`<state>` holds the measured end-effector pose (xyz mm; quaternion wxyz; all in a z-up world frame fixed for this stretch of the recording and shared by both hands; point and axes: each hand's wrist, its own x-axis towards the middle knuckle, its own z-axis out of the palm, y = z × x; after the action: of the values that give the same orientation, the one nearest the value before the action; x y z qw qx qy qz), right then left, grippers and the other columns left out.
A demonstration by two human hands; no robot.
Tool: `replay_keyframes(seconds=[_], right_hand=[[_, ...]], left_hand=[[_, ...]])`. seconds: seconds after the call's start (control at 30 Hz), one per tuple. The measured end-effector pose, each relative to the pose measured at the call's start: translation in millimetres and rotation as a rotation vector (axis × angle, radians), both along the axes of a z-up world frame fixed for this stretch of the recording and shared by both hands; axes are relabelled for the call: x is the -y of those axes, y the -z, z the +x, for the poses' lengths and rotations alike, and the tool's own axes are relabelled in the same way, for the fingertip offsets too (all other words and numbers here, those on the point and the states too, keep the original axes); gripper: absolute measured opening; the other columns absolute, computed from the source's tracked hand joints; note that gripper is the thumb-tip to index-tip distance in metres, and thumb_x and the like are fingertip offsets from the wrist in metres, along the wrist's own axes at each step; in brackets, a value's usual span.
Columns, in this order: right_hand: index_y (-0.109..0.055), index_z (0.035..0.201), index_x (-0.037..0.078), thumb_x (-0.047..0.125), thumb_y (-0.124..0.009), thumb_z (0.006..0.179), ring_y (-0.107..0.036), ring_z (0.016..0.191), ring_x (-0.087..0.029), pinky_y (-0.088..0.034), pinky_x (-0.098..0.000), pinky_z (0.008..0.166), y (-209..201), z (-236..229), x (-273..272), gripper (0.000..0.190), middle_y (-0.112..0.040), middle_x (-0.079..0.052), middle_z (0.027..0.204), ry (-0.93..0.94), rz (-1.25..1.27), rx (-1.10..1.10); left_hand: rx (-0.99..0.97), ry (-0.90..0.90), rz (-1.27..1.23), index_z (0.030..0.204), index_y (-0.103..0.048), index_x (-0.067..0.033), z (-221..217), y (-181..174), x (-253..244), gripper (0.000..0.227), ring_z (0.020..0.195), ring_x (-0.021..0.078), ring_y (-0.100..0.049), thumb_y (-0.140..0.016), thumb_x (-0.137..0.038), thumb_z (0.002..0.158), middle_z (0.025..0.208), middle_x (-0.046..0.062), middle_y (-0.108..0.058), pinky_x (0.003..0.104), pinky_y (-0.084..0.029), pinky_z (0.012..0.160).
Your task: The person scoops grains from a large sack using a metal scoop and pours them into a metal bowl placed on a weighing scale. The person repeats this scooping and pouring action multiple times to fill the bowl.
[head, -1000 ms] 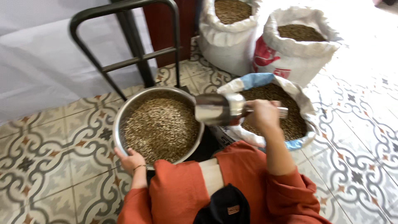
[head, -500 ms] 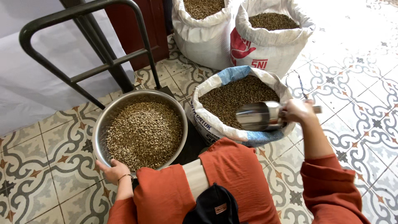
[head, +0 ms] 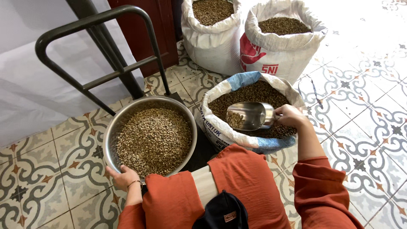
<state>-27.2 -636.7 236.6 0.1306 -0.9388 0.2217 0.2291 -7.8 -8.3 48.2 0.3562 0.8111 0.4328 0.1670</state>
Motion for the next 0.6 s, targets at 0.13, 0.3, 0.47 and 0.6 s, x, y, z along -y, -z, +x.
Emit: replay_keyframes(seconds=[0.13,0.3,0.47,0.6], right_hand=[[-0.08,0.09,0.024,0.015,-0.071,0.071,-0.061,0.075,-0.017,-0.044,-0.0323,0.068,-12.6,-1.5,2.8,0.023,-0.07,-0.001,0.074,-0.044,0.056,0.093],[-0.08,0.092,0.014,0.023,-0.083,0.07,-0.07,0.09,-0.034,-0.049,-0.0505,0.089,4.2,15.8,-2.9,0.024,-0.078,-0.013,0.087,-0.02,0.283,0.248],[-0.077,0.087,0.011,0.025,-0.083,0.071,-0.073,0.09,-0.038,-0.049,-0.0521,0.082,-32.8,41.0,-96.5,0.022,-0.077,-0.016,0.086,-0.332,0.259,0.251],[-0.08,0.09,0.031,0.031,-0.072,0.073,-0.075,0.102,-0.027,-0.05,-0.0478,0.099,-24.6,70.7,-202.5,0.019,-0.079,-0.001,0.088,-0.428,-0.224,0.216]], left_hand=[[-0.012,-0.018,-0.14,0.161,-0.031,-0.0242,-1.8,-17.8,7.6,0.06,0.104,0.0394,-0.066,-0.055,-0.02,0.107,0.134,0.018,-0.065,0.053,-0.053,0.083],[0.086,-0.035,-0.006,0.158,-0.038,-0.0232,-0.1,26.0,-0.3,0.056,0.114,0.0493,-0.065,-0.057,-0.024,0.105,0.122,0.032,-0.067,0.053,-0.05,0.096],[0.01,-0.081,0.016,0.158,-0.039,-0.0352,9.6,50.5,-7.1,0.062,0.112,0.043,-0.068,-0.063,-0.037,0.101,0.12,0.027,-0.069,0.051,-0.055,0.092],[0.062,-0.085,0.045,0.157,-0.042,-0.0296,10.7,58.2,-9.6,0.063,0.107,0.0461,-0.069,-0.065,-0.032,0.099,0.118,0.028,-0.069,0.053,-0.055,0.09]])
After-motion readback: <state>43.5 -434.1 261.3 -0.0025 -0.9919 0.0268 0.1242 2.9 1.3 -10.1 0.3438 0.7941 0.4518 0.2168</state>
